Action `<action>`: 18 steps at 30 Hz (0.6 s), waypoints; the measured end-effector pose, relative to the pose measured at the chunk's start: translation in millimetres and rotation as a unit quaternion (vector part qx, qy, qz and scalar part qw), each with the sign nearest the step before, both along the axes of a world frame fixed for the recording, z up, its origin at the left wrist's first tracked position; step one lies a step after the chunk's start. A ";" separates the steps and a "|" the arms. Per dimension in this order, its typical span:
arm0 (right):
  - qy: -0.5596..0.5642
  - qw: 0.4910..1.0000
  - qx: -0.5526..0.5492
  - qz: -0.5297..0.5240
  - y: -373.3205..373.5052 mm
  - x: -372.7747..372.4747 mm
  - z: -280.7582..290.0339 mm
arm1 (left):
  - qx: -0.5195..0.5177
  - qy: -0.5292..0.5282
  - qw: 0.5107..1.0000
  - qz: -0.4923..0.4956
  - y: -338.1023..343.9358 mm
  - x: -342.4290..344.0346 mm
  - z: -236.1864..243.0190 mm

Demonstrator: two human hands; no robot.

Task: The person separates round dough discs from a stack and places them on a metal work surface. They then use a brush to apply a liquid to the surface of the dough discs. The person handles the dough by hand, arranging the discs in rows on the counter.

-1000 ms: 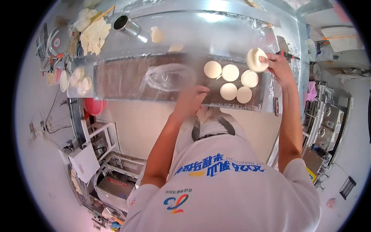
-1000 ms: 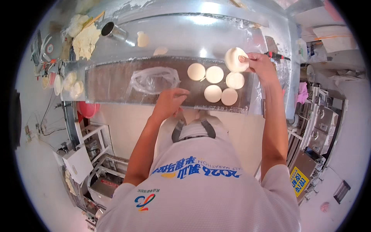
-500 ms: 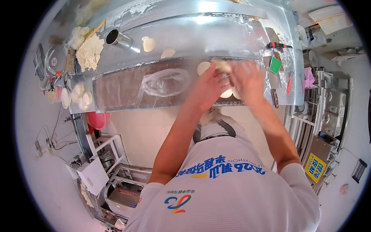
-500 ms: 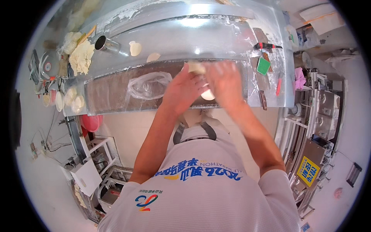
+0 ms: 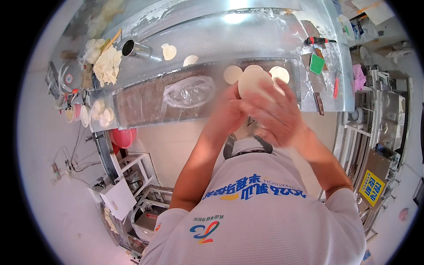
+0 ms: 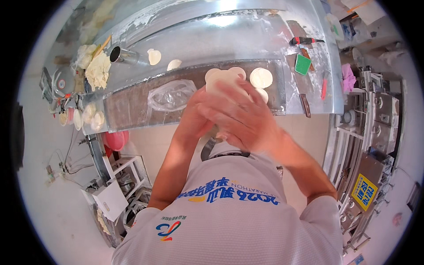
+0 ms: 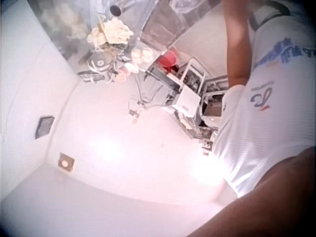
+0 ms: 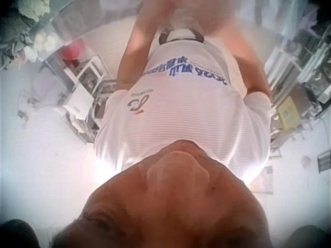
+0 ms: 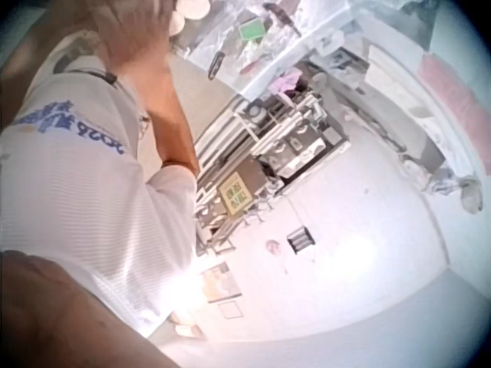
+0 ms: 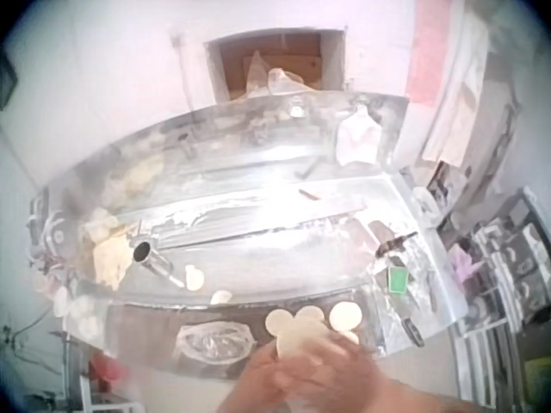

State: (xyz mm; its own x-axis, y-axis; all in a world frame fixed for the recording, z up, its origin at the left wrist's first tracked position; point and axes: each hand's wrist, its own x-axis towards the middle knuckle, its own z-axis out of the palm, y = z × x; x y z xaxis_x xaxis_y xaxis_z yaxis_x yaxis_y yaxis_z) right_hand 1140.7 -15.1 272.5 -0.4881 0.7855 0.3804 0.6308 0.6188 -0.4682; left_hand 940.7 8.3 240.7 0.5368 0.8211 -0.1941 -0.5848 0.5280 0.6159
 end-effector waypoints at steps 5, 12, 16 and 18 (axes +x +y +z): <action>-0.121 0.978 0.001 -0.170 44.9 39.8 -46.5 | -0.025 0.022 0.999 0.022 -4.1 1.6 -7.2; 0.557 0.588 -0.585 -0.047 31.1 4.5 -49.0 | 0.041 0.109 0.993 0.035 -4.6 4.6 -2.5; 0.526 0.595 -0.605 -0.054 29.2 -8.3 -41.3 | -0.062 0.091 0.989 0.098 -5.1 8.9 -5.9; 0.507 0.622 -0.592 -0.078 30.4 -8.4 -50.2 | -0.032 0.134 0.985 0.104 -5.8 6.0 -13.9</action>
